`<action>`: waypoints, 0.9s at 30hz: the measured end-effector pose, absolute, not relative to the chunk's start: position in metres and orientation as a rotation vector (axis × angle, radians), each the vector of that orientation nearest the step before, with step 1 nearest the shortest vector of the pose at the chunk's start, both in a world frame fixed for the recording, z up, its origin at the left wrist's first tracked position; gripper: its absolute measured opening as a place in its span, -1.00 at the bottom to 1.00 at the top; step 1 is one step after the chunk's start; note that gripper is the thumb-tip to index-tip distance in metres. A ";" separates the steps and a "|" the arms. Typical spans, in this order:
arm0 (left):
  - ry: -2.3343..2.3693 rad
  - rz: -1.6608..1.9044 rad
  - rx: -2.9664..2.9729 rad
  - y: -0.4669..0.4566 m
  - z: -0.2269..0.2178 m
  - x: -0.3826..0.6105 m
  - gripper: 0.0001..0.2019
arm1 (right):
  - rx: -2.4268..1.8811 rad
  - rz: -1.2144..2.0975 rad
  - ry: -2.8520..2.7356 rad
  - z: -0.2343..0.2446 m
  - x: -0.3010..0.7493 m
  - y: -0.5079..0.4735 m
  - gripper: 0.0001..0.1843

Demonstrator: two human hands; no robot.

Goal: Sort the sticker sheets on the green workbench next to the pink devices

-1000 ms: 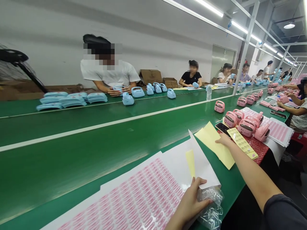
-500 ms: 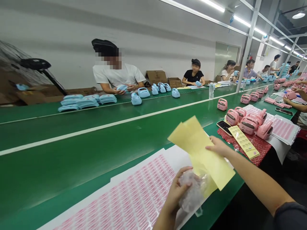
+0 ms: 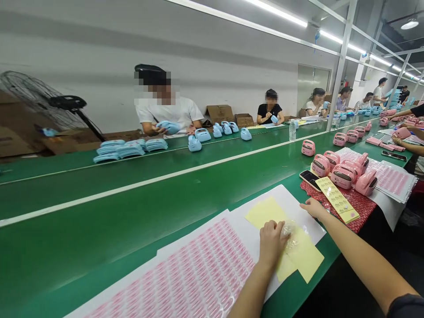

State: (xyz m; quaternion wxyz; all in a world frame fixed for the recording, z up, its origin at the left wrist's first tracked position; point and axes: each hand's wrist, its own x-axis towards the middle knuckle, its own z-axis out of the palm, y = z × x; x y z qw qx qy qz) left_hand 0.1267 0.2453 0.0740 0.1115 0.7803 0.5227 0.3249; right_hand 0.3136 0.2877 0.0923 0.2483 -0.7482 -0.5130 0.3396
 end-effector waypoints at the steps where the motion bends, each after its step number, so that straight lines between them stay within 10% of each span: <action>1: 1.520 0.923 2.311 0.243 0.072 0.126 -0.73 | -2.023 1.004 -1.374 0.094 0.319 0.292 -0.60; 20: 1.137 1.066 1.982 0.247 0.065 0.101 -0.74 | -1.408 1.792 -1.460 0.098 0.272 0.266 -0.49; 27: 0.962 0.971 2.076 0.236 0.073 0.104 -0.81 | -1.611 1.240 -1.784 0.112 0.269 0.253 -0.48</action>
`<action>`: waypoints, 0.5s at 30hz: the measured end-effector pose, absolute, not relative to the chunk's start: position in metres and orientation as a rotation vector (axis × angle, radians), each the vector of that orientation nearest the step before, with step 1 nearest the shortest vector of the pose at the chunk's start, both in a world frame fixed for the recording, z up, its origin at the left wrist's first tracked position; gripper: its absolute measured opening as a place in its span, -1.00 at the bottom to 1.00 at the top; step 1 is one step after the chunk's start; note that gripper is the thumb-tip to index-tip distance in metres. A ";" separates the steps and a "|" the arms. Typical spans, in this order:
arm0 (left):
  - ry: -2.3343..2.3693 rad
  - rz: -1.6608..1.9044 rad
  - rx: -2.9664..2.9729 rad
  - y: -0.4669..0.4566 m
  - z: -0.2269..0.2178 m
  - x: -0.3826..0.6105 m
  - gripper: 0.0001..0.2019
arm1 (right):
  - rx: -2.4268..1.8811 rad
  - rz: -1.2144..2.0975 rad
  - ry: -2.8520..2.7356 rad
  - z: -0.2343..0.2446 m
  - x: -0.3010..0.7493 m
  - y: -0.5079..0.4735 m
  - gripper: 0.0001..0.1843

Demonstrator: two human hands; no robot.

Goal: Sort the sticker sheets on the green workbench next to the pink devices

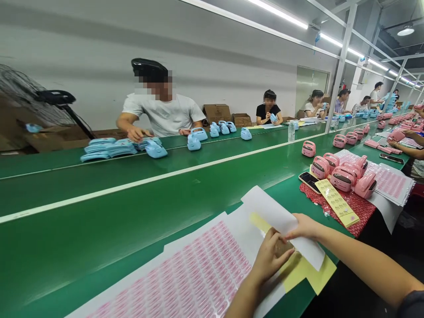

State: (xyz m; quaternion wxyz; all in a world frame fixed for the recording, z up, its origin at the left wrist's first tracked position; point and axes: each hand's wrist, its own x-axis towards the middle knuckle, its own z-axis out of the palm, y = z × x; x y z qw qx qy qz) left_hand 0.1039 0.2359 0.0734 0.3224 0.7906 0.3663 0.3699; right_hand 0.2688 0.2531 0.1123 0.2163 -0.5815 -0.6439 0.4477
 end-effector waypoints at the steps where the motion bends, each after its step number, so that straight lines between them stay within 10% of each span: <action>1: 0.936 0.970 2.093 0.236 0.074 0.102 -0.69 | -1.665 1.170 -1.797 0.116 0.275 0.254 -0.48; 8: 1.246 0.794 2.032 0.252 0.065 0.086 -0.42 | -2.021 0.545 -1.902 0.175 0.338 0.258 -0.56; 15: 1.307 0.821 2.292 0.255 0.065 0.089 -0.78 | -2.209 0.063 -1.955 0.176 0.311 0.254 -0.54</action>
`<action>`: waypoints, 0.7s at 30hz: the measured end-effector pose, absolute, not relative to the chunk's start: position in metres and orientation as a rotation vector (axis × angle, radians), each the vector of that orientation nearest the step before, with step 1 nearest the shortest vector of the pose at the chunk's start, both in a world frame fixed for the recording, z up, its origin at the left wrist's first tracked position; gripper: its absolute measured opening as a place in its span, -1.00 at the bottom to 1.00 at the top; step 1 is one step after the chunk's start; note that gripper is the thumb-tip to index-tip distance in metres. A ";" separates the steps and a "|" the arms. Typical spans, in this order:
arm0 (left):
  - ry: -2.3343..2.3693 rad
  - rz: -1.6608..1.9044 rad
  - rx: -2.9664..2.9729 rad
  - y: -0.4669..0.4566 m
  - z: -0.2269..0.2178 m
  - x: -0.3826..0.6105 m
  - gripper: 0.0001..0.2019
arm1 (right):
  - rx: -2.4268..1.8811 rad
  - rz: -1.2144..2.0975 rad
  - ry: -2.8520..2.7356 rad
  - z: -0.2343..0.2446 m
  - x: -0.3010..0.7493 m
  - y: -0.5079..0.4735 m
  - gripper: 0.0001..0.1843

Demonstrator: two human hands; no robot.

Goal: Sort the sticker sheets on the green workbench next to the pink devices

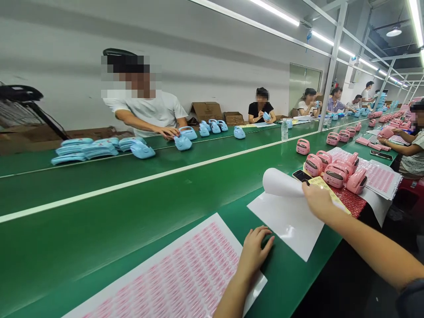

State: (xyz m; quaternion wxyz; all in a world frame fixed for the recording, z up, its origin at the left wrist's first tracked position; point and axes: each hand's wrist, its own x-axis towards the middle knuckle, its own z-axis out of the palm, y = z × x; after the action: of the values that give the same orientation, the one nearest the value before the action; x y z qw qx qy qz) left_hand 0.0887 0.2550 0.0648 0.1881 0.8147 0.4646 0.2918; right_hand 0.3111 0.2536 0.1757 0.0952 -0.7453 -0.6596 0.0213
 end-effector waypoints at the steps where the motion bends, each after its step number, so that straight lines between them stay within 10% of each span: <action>1: 1.298 0.841 2.307 0.255 0.066 0.089 -0.78 | -2.207 0.049 -1.977 0.165 0.299 0.253 -0.51; 8: 1.081 0.697 2.503 0.245 0.060 0.102 -0.59 | -2.101 0.157 -2.157 0.093 0.232 0.238 -0.42; 15: 1.132 0.296 2.513 0.237 0.069 0.112 -0.56 | -1.870 0.388 -2.214 0.131 0.291 0.255 -0.61; 21: 1.323 0.306 2.486 0.236 0.070 0.116 -0.59 | -2.212 0.357 -1.887 0.133 0.342 0.266 -0.10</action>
State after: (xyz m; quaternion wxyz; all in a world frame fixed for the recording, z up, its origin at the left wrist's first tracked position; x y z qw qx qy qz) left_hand 0.1161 0.2360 0.0697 0.1539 0.8671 0.4616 0.1068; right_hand 0.3420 0.2664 0.1329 0.1060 -0.7509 -0.6405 0.1213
